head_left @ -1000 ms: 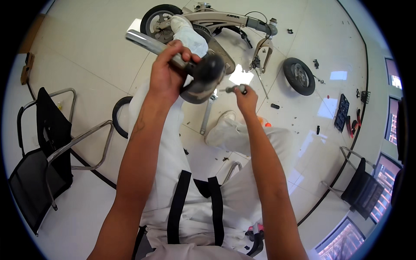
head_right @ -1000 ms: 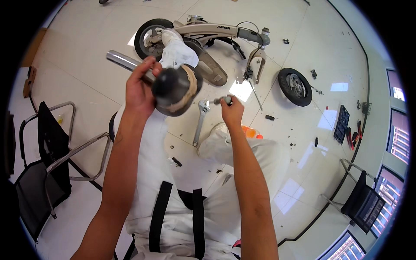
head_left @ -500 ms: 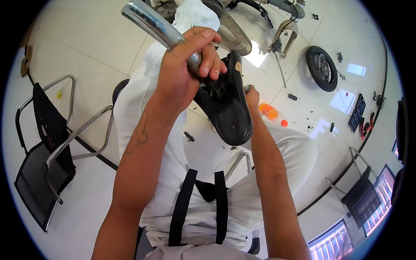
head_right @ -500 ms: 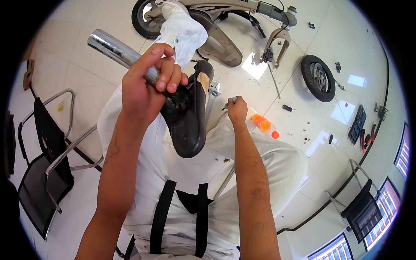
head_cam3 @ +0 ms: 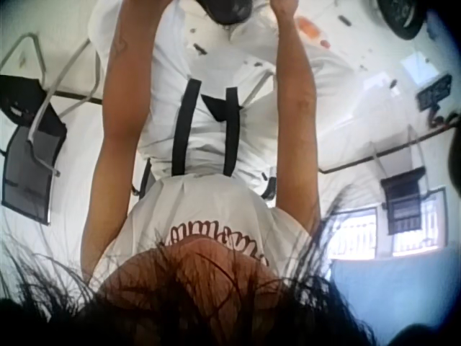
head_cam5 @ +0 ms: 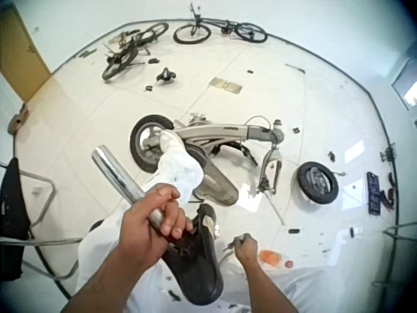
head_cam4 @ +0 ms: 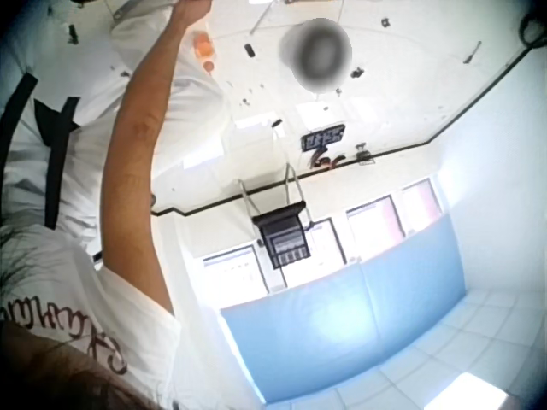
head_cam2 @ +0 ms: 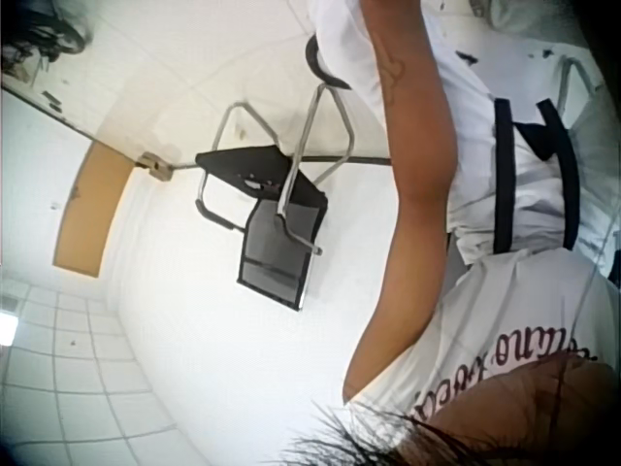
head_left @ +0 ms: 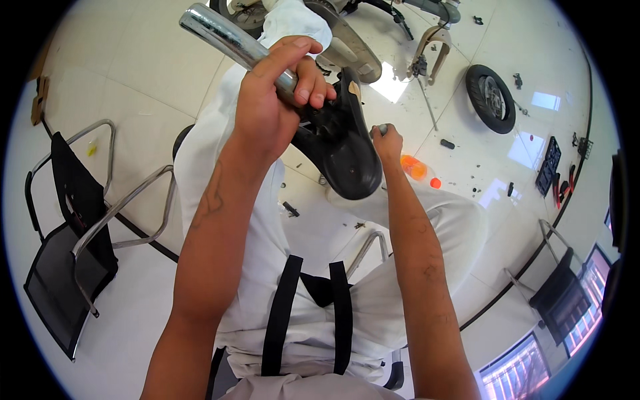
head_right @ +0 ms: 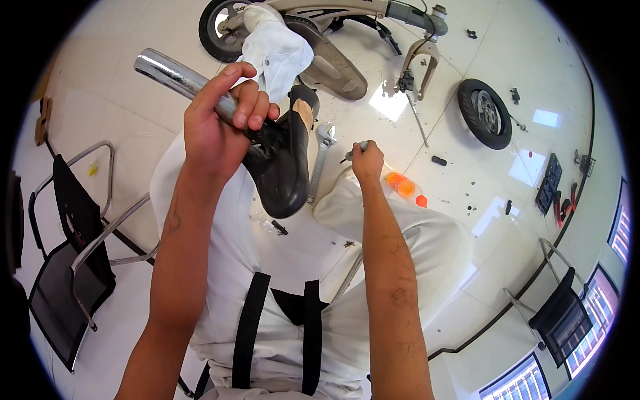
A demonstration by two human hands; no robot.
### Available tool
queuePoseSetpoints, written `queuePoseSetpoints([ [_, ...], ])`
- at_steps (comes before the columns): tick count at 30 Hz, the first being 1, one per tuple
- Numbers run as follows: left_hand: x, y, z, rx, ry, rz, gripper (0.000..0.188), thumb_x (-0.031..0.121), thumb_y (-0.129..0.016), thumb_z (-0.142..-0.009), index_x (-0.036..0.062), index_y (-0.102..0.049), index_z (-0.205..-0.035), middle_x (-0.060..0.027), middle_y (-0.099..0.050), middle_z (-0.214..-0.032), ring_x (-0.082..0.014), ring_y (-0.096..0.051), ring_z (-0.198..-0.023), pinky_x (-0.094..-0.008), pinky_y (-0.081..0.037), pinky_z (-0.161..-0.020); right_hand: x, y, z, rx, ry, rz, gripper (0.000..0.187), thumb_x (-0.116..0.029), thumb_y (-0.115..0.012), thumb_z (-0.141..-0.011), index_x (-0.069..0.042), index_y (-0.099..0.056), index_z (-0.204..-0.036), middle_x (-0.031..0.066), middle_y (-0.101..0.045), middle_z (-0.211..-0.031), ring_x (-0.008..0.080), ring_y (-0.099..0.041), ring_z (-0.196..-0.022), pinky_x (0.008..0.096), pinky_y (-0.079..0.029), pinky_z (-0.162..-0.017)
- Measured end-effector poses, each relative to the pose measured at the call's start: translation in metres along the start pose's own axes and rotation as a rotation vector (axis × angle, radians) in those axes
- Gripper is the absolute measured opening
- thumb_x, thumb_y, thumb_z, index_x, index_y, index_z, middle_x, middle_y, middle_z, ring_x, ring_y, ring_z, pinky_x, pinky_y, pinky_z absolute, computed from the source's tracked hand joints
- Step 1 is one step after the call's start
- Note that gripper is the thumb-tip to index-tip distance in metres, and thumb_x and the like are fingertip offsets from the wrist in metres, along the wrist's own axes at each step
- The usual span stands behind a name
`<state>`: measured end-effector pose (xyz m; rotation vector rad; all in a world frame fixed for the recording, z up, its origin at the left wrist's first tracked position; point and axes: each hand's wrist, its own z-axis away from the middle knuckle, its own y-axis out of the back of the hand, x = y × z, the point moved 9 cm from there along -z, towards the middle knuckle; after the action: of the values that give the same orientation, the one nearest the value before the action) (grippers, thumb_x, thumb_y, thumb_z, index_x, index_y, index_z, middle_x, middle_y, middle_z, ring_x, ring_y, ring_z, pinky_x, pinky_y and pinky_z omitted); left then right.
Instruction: The person uses a screwdriver to tighten screws on a scooter seat, securing it to a metal post. The person holds the seat steady with one hand while turning the screwdriver with the other.
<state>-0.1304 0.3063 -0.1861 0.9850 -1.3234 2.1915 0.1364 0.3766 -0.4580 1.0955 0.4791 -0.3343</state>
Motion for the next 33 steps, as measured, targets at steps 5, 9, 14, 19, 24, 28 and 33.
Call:
queuePoseSetpoints([
  [5, -0.007, -0.005, 0.003, 0.008, 0.050, 0.018, 0.024, 0.023, -0.055, -0.098, 0.0017, -0.057, -0.110, -0.0003, -0.044, -0.060, -0.0137, -0.046, -0.055, -0.0362, -0.046, -0.072, -0.040, 0.072, -0.003, 0.124, 0.091, -0.042, 0.033, -0.028, -0.070, -0.088, 0.004, -0.067, -0.095, 0.0232, -0.070, -0.083, 0.0421, -0.069, -0.080, 0.0470, -0.053, -0.076],
  [9, -0.020, -0.007, 0.008, -0.007, 0.052, 0.058, 0.024, 0.015, -0.064, -0.093, 0.0002, -0.058, -0.110, -0.0034, -0.057, -0.079, -0.0104, -0.044, -0.051, -0.0332, -0.047, -0.068, -0.099, 0.176, 0.007, 0.218, 0.136, -0.134, 0.035, -0.029, -0.069, -0.088, 0.005, -0.068, -0.099, 0.0237, -0.070, -0.081, 0.0409, -0.069, -0.077, 0.0454, -0.052, -0.072],
  [14, -0.044, -0.018, 0.028, -0.031, 0.096, -0.030, 0.033, 0.006, -0.072, -0.087, -0.0022, -0.061, -0.117, -0.0073, -0.063, -0.095, -0.0078, -0.046, -0.053, -0.0281, -0.049, -0.066, -0.170, 0.312, 0.089, 0.288, 0.160, -0.369, 0.034, -0.028, -0.068, -0.094, 0.005, -0.067, -0.104, 0.0094, -0.067, -0.075, 0.0120, -0.065, -0.066, 0.0274, -0.049, -0.059],
  [19, -0.059, -0.050, 0.057, -0.193, 0.148, -0.203, 0.052, 0.007, -0.076, -0.084, -0.0035, -0.057, -0.131, -0.0076, -0.066, -0.109, -0.0069, -0.057, -0.068, -0.0191, -0.046, -0.058, -0.206, 0.378, 0.172, 0.294, 0.266, -0.619, 0.032, -0.028, -0.066, -0.098, 0.004, -0.067, -0.102, 0.0045, -0.065, -0.078, 0.0098, -0.058, -0.062, 0.0235, -0.044, -0.056],
  [24, -0.033, -0.108, 0.100, -0.323, 0.156, -0.178, 0.050, 0.012, -0.078, -0.084, -0.0066, -0.057, -0.126, -0.0119, -0.069, -0.106, -0.0081, -0.056, -0.062, -0.0222, -0.047, -0.057, -0.222, 0.419, 0.233, 0.317, 0.339, -0.731, 0.033, -0.030, -0.064, -0.099, 0.003, -0.067, -0.104, 0.0035, -0.062, -0.076, 0.0090, -0.054, -0.060, 0.0234, -0.041, -0.058],
  [28, -0.016, -0.131, 0.123, -0.333, 0.100, -0.082, 0.032, 0.010, -0.073, -0.089, -0.0064, -0.062, -0.113, -0.0147, -0.069, -0.100, -0.0092, -0.053, -0.056, -0.0269, -0.048, -0.060, -0.224, 0.439, 0.264, 0.368, 0.353, -0.738, 0.033, -0.030, -0.064, -0.099, 0.003, -0.067, -0.104, 0.0035, -0.063, -0.076, 0.0094, -0.054, -0.060, 0.0235, -0.041, -0.058],
  [33, 0.006, -0.146, 0.152, -0.344, 0.035, -0.083, 0.018, 0.010, -0.066, -0.093, -0.0055, -0.065, -0.103, -0.0159, -0.070, -0.096, -0.0095, -0.052, -0.053, -0.0302, -0.049, -0.063, -0.228, 0.456, 0.302, 0.404, 0.403, -0.788, 0.033, -0.029, -0.065, -0.098, 0.003, -0.066, -0.107, 0.0046, -0.064, -0.079, 0.0103, -0.055, -0.061, 0.0241, -0.042, -0.058],
])
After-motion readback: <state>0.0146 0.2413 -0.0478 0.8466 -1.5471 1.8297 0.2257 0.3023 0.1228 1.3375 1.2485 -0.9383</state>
